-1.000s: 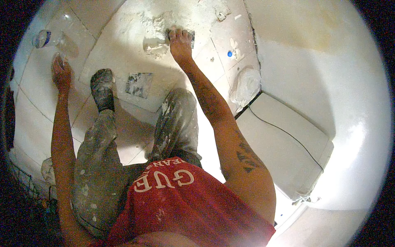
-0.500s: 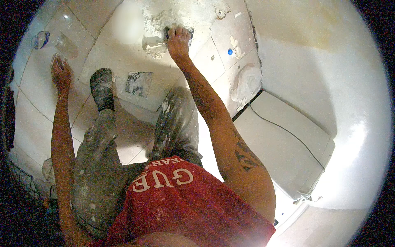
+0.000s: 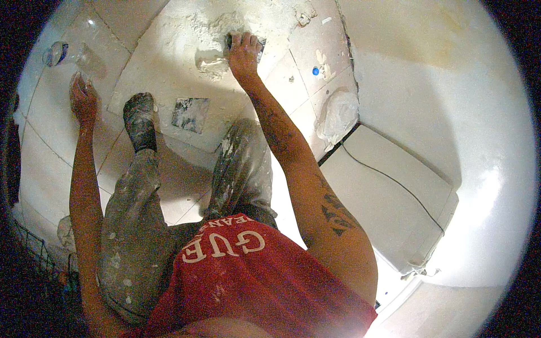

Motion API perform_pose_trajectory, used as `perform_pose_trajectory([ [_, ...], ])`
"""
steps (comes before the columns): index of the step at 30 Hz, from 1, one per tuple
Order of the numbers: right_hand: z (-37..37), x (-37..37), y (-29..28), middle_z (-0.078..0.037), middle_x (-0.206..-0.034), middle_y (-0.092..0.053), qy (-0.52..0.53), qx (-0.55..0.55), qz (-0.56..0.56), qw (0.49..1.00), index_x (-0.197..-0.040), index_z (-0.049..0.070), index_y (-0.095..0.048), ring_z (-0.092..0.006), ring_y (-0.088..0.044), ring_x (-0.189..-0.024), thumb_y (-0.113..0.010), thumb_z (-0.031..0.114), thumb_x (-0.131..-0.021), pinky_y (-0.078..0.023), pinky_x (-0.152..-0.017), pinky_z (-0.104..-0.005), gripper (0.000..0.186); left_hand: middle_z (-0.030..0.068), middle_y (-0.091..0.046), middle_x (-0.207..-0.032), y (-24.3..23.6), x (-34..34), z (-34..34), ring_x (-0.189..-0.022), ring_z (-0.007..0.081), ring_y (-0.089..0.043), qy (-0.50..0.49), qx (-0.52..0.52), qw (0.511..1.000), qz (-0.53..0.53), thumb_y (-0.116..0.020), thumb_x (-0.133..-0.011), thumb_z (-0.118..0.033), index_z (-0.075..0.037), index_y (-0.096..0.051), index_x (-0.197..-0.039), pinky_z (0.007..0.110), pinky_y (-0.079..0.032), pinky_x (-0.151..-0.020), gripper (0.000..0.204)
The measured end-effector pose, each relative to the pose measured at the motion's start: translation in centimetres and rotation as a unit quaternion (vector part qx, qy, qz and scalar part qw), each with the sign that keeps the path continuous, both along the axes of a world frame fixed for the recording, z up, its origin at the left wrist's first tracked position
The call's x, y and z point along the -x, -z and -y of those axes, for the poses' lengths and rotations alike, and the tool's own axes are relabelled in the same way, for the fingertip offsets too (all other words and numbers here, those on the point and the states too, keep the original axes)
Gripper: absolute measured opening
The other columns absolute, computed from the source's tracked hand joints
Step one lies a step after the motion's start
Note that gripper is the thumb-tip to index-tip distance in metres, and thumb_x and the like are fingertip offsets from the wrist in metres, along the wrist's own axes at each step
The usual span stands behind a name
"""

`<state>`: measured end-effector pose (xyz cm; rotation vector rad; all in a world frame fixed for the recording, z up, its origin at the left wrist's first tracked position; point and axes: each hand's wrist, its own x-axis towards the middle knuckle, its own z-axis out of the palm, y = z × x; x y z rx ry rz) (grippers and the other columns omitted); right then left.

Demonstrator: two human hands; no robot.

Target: Patch a hole in the wall using joint compound and putty knives.

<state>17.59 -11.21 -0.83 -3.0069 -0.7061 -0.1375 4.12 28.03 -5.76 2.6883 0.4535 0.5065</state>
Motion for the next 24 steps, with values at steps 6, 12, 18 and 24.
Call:
perform_pose_trajectory([
  [6, -0.27, -0.23, -0.28, -0.017, -0.092, -0.041, 0.008, 0.002, -0.001, 1.000, -0.097, 0.002, -0.044, -0.0319, -0.041, -0.087, -0.059, 0.017, -0.064, -0.034, -0.070, -0.0447, 0.039, 0.0177, -0.045, -0.113, -0.11, 0.03, -0.07, -0.105, 0.0316, -0.043, 0.007, -0.015, 1.000, -0.005, -0.050, -0.080, -0.016, 0.000, -0.041, -0.111, 0.037, -0.035, -0.089, 0.036],
  [12, -0.38, -0.48, -0.26, -0.017, -0.093, -0.041, 0.018, -0.010, -0.003, 1.000, -0.095, 0.002, -0.044, -0.0313, -0.041, -0.087, -0.059, 0.017, -0.064, -0.034, -0.070, -0.0443, 0.038, 0.0176, -0.046, -0.113, 0.17, 0.10, -0.10, -0.106, 0.0315, -0.043, 0.010, -0.008, 1.000, 0.021, -0.049, -0.081, -0.017, 0.000, -0.042, -0.111, 0.037, -0.036, -0.089, 0.035],
  [18, -0.46, -0.43, 0.17, -0.016, -0.090, -0.042, 0.007, 0.028, 0.029, 0.999, -0.094, 0.002, -0.045, -0.0301, -0.042, -0.084, -0.051, 0.014, -0.069, -0.034, -0.069, -0.0445, 0.028, 0.0166, -0.046, -0.113, 0.27, 0.07, -0.22, -0.105, 0.0312, -0.044, -0.004, -0.025, 1.000, -0.006, -0.049, -0.081, -0.017, -0.001, -0.042, -0.112, 0.037, -0.036, -0.088, 0.035],
  [24, -0.51, -0.55, 0.07, -0.016, -0.090, -0.042, 0.024, -0.015, 0.028, 0.999, -0.096, 0.002, -0.045, -0.0305, -0.042, -0.084, -0.050, 0.013, -0.070, -0.034, -0.069, -0.0445, 0.028, 0.0168, -0.046, -0.112, 0.27, 0.02, -0.25, -0.106, 0.0311, -0.043, 0.001, -0.040, 0.999, -0.014, -0.050, -0.080, -0.016, -0.001, -0.041, -0.112, 0.037, -0.036, -0.088, 0.036],
])
